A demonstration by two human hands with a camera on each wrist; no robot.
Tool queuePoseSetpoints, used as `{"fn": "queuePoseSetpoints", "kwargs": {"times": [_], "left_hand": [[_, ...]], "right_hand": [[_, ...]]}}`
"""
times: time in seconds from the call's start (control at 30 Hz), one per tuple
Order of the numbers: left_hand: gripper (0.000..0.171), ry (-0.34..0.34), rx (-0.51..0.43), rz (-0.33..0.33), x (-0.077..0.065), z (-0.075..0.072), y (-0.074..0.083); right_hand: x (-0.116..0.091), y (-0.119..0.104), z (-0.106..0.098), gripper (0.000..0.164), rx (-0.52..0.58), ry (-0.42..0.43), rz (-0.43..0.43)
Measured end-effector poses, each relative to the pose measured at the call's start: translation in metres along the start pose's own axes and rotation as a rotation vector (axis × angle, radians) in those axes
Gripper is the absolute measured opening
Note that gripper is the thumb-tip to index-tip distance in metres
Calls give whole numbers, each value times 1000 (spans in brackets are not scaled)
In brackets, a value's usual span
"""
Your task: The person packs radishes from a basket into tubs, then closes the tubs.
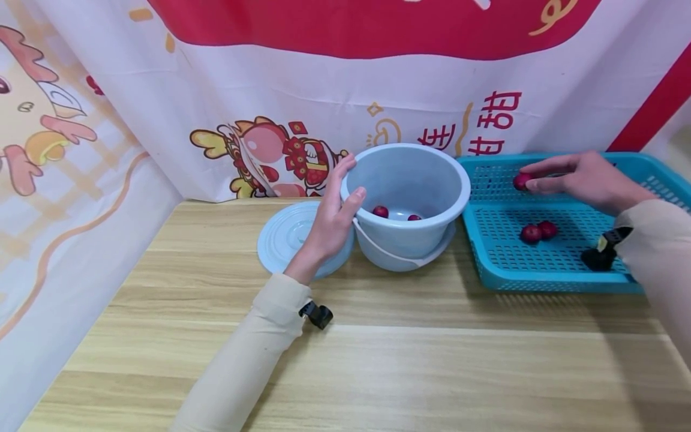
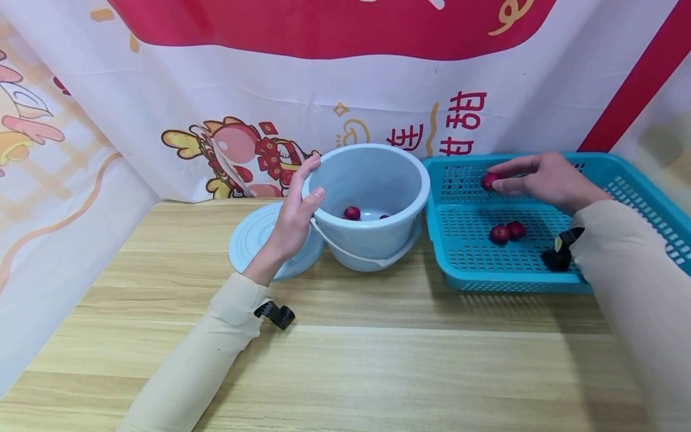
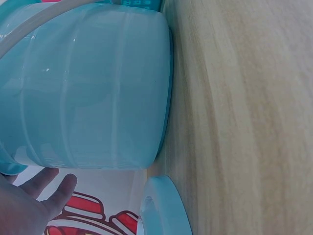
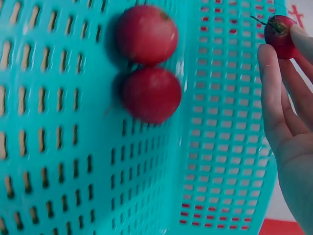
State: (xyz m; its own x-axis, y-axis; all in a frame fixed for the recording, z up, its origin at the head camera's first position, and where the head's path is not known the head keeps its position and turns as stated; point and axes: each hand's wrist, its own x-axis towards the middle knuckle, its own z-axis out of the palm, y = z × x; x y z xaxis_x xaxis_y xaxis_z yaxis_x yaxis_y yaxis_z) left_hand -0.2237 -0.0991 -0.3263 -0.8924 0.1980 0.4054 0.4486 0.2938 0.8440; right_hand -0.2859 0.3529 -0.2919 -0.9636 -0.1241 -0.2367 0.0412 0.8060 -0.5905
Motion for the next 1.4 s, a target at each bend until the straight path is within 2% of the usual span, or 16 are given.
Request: {"fn": "queuePoseSetpoints", "kwargs": {"times": [0.17, 0.43, 0.77, 0.9, 1.4], "left_hand": [[68, 2, 3, -2, 0, 0, 0], [69, 0, 0, 3, 0, 0, 0], [69, 1, 12, 6, 1, 0, -1], [70, -1, 11, 1, 1, 0, -1], [68, -3, 10, 9, 1, 0, -1]], "right_hand": [[-4, -18, 2, 87, 33, 14, -40], [-7, -54, 7, 80, 79, 121, -97], [-18, -95, 19, 60, 181, 260, -260], [-21, -109, 25, 57, 214, 276, -312], [-27, -150, 49, 50, 144, 234, -448]]}}
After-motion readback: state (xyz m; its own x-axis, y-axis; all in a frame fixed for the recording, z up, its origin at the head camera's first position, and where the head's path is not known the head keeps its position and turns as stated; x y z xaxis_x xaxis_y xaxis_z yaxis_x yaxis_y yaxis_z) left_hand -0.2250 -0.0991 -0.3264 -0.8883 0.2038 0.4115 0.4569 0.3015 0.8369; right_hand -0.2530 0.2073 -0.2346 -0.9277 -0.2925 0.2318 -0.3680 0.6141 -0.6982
